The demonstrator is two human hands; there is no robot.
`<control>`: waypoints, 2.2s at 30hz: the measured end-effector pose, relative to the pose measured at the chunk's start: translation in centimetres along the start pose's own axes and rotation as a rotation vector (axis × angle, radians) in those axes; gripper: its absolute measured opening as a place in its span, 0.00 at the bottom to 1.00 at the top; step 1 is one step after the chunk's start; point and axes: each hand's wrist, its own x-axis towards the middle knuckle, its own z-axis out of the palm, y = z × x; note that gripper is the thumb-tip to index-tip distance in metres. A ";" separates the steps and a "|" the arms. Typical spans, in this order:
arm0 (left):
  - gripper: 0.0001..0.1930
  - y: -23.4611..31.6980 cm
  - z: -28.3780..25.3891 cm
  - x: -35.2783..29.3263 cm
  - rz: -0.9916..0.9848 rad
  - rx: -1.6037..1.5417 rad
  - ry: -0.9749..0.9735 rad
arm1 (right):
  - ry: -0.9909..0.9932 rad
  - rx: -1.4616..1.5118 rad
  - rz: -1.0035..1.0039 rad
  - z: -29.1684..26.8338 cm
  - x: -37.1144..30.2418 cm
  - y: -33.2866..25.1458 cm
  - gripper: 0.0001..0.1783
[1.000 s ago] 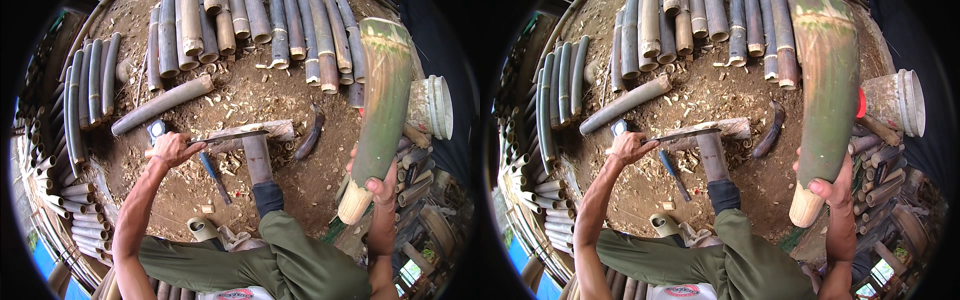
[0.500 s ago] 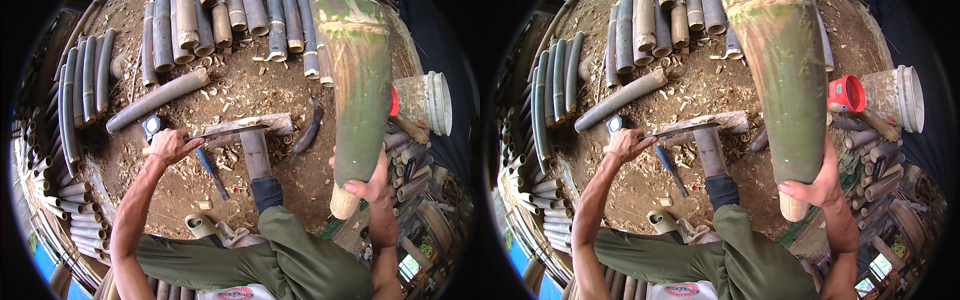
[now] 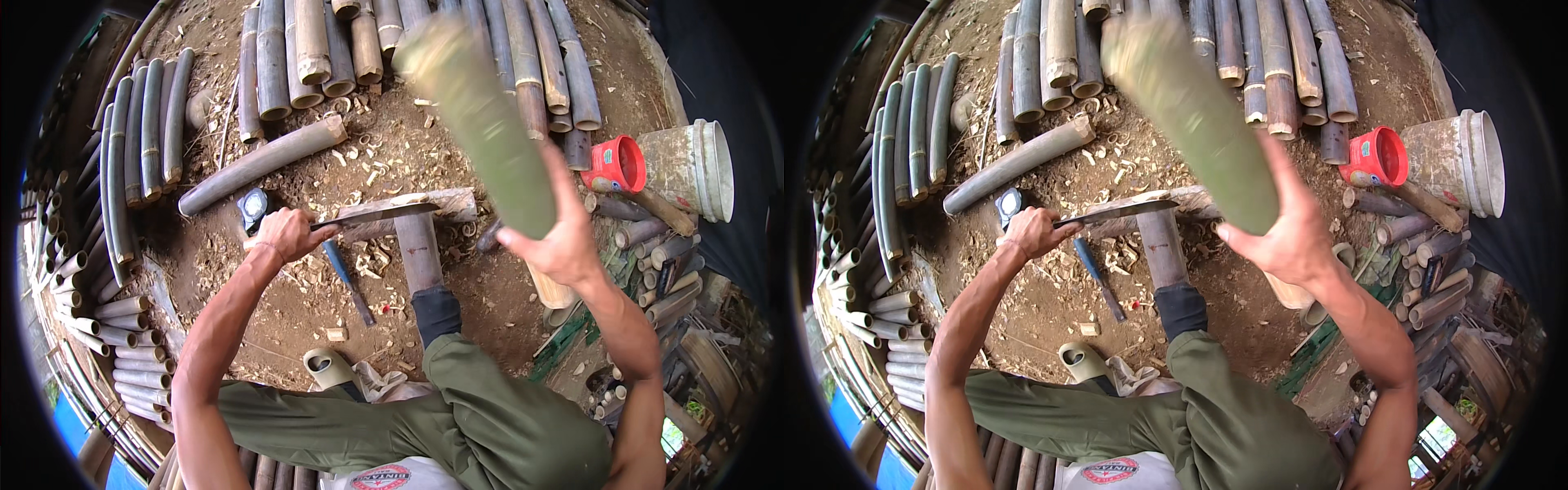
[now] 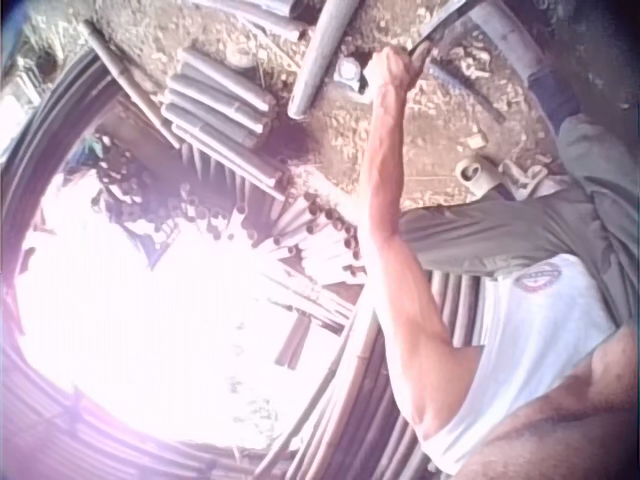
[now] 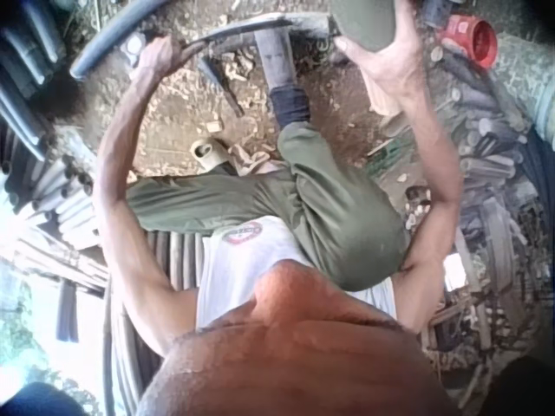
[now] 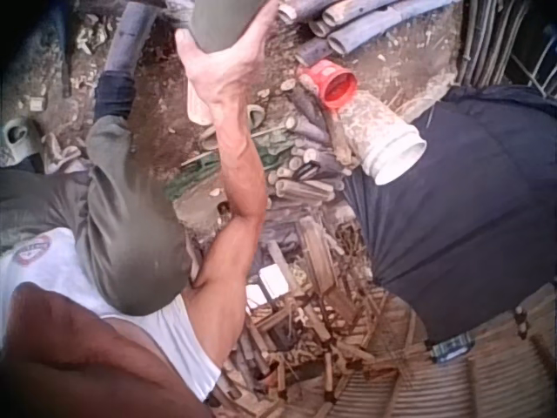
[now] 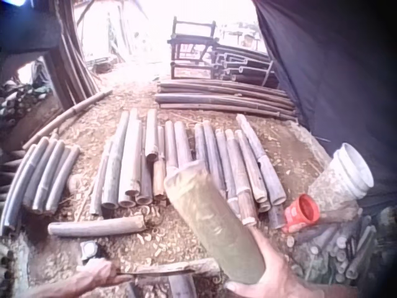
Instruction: The person shapes bamboo components by using a hammer and a chisel to hollow out a joint in a dark bamboo pole and then uses a knife to carve and smooth the edges of the holes.
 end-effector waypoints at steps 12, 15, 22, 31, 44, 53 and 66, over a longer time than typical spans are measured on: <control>0.38 0.0 -0.4 0.8 0.033 0.019 -0.143 | 0.023 -0.090 -0.043 -0.1 0.8 0.8 0.50; 0.39 -0.4 -0.2 0.6 0.037 0.020 -0.115 | 0.415 0.014 -0.248 -1.1 2.2 -1.1 0.33; 0.44 -1.4 0.4 1.8 0.139 0.102 -0.036 | -0.242 -0.253 0.197 2.0 -1.4 4.2 0.57; 0.39 -4.3 2.1 3.4 0.301 0.026 -0.094 | -0.349 -0.308 0.313 3.6 -4.7 3.1 0.59; 0.33 -2.7 2.1 -0.6 0.146 -0.232 0.397 | 0.061 0.140 0.186 -1.3 -6.4 2.3 0.51; 0.07 1.8 9.7 -7.8 0.103 -0.198 0.302 | -0.007 0.140 0.188 -2.1 -7.2 2.7 0.50; 0.08 1.1 10.0 -6.7 0.117 -0.146 0.223 | -0.033 0.141 0.188 -1.9 -6.0 1.5 0.52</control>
